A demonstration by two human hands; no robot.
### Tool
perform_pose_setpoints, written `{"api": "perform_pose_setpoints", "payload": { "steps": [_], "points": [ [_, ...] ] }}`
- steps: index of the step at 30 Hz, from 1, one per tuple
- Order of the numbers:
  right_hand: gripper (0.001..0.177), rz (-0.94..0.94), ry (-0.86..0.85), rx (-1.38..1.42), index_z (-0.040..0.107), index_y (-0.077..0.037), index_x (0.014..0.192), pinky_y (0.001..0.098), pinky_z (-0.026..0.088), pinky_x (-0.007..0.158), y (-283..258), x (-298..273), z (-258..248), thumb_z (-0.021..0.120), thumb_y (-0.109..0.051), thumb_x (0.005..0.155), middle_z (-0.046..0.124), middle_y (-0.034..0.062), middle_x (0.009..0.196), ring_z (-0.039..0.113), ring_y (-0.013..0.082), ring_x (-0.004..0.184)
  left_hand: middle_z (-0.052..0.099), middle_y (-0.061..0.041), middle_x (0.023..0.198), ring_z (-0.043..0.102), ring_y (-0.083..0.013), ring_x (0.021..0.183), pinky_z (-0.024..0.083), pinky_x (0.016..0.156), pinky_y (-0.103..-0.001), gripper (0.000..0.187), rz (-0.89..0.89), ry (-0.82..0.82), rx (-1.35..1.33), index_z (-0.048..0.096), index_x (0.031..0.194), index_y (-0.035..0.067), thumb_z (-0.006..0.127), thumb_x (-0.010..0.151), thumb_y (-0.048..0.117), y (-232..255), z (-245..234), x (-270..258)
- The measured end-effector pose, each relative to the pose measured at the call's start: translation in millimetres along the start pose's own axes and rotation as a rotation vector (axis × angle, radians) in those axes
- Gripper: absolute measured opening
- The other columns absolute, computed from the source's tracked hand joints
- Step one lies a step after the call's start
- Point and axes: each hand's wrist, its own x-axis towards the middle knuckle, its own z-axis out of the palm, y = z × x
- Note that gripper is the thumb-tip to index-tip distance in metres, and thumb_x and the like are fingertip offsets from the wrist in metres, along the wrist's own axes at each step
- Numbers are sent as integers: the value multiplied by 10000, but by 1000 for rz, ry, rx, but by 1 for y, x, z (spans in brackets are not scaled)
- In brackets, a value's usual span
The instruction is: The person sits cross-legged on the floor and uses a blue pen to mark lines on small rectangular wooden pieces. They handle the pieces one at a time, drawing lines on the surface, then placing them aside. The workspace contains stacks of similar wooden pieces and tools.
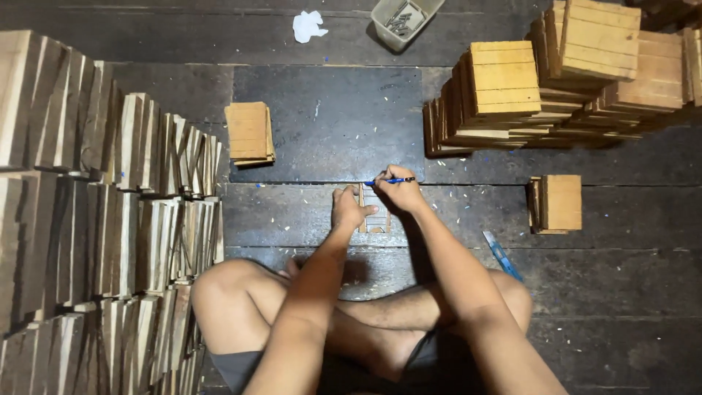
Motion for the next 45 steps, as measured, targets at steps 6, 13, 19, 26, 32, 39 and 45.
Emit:
{"api": "perform_pose_setpoints", "payload": {
  "steps": [6,13,19,26,32,39,45],
  "points": [
    [211,14,9,-48,573,-22,708,374,552,761,-5,-11,-1,764,-67,783,772,149,849,746,261,841,460,-186,1331,568,-438,1309,466,1114,-515,684,13,-6,8,587,1273,96,953,726,284,4,-1,-2],
    [178,81,-100,-170,567,-62,636,371,539,646,-1,24,-14,711,-116,726,698,139,611,732,277,651,463,-165,1326,570,-421,1308,469,1107,-516,693,12,-10,11,586,1259,118,960,707,308,-4,3,3],
    [213,11,-228,-325,573,-47,675,411,474,584,41,61,-24,751,-153,722,640,195,620,684,346,656,497,-160,1292,593,-419,1279,484,1083,-523,660,20,10,26,617,1228,120,966,699,302,-5,5,9],
    [190,-39,-318,-475,631,-39,725,420,516,651,0,52,-34,788,-142,695,668,190,680,699,365,743,504,-157,1293,589,-415,1286,486,1082,-518,659,22,25,36,620,1219,138,971,688,310,-7,6,12],
    [91,3,-425,-663,709,-125,847,421,581,750,-44,37,-27,745,-197,804,738,174,797,747,386,876,497,-156,1303,582,-411,1297,482,1095,-508,665,19,23,35,616,1220,139,971,687,318,-7,7,9],
    [181,15,-341,-492,630,-102,784,450,543,695,20,53,-11,773,-198,731,689,170,711,726,380,795,480,-161,1325,583,-410,1301,475,1106,-506,679,10,3,23,607,1233,134,971,691,318,-10,6,11],
    [162,139,-292,-1,523,-44,745,284,573,498,-25,33,-13,652,18,821,683,193,586,713,222,527,471,-151,1341,582,-398,1307,471,1108,-516,690,-2,-9,35,601,1238,147,971,687,335,-5,3,11]
  ]
}}
